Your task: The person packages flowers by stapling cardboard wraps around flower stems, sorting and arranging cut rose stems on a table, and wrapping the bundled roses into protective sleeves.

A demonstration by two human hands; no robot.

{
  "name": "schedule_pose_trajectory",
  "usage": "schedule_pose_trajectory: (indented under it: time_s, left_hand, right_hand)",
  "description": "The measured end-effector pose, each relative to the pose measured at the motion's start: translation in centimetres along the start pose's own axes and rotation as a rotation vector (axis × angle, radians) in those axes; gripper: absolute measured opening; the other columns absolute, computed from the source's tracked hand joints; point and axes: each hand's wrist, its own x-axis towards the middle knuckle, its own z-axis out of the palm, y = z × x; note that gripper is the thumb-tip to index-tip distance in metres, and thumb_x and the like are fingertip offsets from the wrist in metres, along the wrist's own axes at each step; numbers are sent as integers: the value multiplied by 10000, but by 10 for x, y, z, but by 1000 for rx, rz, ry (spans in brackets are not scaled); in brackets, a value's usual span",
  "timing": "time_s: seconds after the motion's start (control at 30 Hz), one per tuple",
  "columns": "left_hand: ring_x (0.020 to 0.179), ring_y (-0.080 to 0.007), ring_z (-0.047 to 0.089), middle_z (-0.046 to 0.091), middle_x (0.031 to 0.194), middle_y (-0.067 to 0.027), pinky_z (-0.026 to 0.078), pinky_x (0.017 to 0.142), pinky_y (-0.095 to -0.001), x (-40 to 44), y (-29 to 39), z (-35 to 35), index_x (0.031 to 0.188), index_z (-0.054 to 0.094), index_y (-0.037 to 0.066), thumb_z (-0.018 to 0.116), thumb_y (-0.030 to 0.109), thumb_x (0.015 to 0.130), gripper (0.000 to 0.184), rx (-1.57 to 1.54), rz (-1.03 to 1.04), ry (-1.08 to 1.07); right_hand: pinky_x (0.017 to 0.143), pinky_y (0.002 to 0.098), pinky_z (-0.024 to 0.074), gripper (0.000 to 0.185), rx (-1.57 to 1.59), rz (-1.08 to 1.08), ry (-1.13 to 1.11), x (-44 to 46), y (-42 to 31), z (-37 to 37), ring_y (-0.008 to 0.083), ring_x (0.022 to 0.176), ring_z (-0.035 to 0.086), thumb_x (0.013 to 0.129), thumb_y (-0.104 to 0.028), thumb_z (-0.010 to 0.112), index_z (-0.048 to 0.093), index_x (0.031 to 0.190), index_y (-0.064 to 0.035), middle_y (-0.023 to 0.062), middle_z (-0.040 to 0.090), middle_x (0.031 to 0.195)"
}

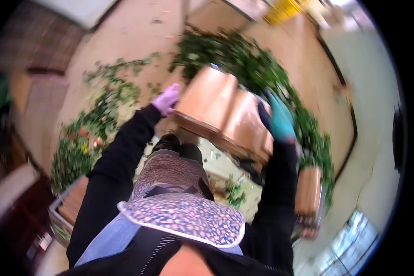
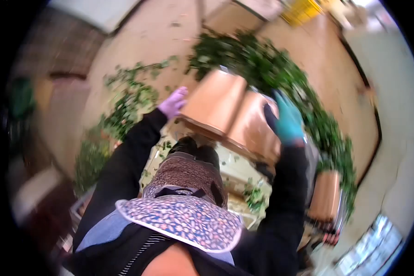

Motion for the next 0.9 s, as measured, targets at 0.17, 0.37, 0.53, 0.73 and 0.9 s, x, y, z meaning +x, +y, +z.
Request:
schedule_pose_trajectory:
  time_s: [0.17,0.37,0.53,0.73,0.9]
  left_hand:
    - [1140,-214,464,503,1281,-34,396,897,-422,-81,-38,-49,1388,409,157,588,406,898,578,-29,171,89]
    - [684,-144,587,663,876,-80,478,605,-279,-162,-240,-114,1130,638,73,663,383,837,426,350,-42,437]
    - [820,-228,644,691,923,-117,501,760,-343,-227,-438,-112,1062,683,105,632,463,797,448,626,-224,704]
    - [892,-269,662,697,962,-136,507,831,-372,-351,-553,-28,1040,698,116,619,503,782,472,250,-342,998]
    - [913,-278,656,690,988,-140,502,843,-377,-388,-585,38,1047,695,113,617,512,783,485,-131,-291,1170]
  right_hand:
    - [746,256,493,229,571,151,-17,-80,-103,-41,163,840,631,903,-107,582,639,1083,22,123,678,992]
    - [685,339,494,203,685,7,-831,-148,-188,8,231,731,643,875,-167,628,663,1004,-14,130,676,818]
    - [756,433,483,269,622,-664,-841,-152,-210,36,382,875,620,882,-279,592,666,1011,-55,216,652,907]
    - [744,456,493,360,148,-910,-851,-149,-236,37,370,846,630,884,-341,561,607,1149,-102,180,660,909]
    - [730,440,483,266,194,-1417,-801,-177,-326,55,369,884,615,883,-298,556,628,1044,-99,186,649,890]
